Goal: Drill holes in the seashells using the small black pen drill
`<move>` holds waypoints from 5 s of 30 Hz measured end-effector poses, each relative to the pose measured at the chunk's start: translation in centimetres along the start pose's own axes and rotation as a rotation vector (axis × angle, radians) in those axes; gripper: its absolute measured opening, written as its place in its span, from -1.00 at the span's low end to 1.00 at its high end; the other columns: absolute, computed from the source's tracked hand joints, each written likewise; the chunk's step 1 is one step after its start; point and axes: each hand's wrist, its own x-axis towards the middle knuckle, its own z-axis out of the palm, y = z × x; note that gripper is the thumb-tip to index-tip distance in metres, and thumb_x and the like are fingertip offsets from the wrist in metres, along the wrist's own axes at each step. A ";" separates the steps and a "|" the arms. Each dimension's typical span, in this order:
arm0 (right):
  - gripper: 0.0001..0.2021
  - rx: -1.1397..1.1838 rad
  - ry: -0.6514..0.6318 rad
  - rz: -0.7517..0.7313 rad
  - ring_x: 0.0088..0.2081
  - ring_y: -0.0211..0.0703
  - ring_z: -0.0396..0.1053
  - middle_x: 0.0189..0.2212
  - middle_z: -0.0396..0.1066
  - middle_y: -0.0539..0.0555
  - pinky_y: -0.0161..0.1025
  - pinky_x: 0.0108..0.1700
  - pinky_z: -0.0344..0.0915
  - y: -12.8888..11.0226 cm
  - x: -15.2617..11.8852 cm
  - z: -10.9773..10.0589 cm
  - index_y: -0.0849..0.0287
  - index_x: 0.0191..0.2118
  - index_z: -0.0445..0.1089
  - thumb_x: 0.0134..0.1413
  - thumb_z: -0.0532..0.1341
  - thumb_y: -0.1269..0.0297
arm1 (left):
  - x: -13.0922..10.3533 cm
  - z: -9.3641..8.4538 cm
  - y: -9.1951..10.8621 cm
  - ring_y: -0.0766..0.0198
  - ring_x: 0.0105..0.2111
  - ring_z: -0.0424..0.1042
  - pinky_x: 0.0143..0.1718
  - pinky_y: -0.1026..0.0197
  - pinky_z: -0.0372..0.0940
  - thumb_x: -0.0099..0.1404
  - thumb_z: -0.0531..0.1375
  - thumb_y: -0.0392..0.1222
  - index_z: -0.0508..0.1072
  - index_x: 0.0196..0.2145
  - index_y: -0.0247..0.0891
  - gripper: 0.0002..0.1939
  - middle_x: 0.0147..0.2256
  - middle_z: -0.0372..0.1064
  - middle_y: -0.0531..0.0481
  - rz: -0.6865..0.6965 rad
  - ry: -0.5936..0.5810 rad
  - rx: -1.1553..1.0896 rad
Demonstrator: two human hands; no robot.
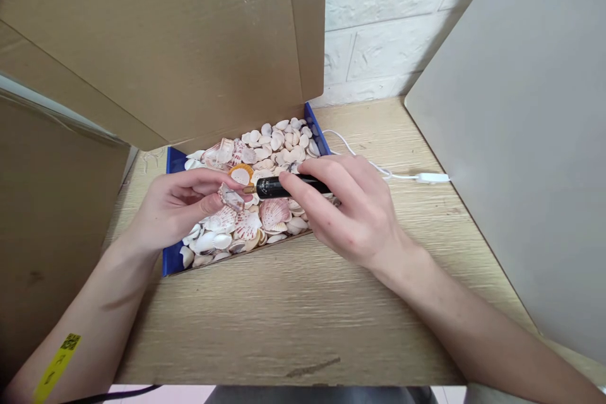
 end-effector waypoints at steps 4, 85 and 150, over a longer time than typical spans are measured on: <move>-0.68 0.018 -0.052 0.000 -0.24 -0.08 0.43 -0.22 0.49 0.13 -0.12 -0.25 0.41 0.0 0.1 0.1 0.08 0.00 0.35 0.09 0.23 0.38 | 0.0 0.1 0.0 0.31 -0.37 0.52 -0.42 0.36 0.38 0.19 0.30 -0.22 0.58 -0.25 -0.20 -0.86 -0.30 0.57 -0.03 -0.051 0.023 0.058; -0.67 0.011 -0.069 0.001 -0.30 -0.13 0.39 -0.26 0.46 0.17 -0.18 -0.27 0.38 0.4 0.1 0.2 0.26 -0.04 0.33 0.05 0.29 0.37 | 0.3 0.5 0.1 0.26 -0.22 0.55 -0.18 0.26 0.45 0.24 0.27 -0.20 0.54 -0.10 -0.18 -0.75 -0.14 0.56 -0.03 -0.111 0.159 -0.009; -0.71 -0.036 -0.102 0.032 -0.32 -0.15 0.39 -0.26 0.49 0.10 -0.20 -0.29 0.36 0.4 -0.1 0.2 0.13 -0.02 0.32 0.13 0.22 0.25 | 0.3 0.8 0.5 0.26 -0.31 0.54 -0.27 0.26 0.45 0.17 0.32 -0.24 0.54 -0.24 -0.22 -0.83 -0.29 0.57 -0.03 -0.125 0.138 0.004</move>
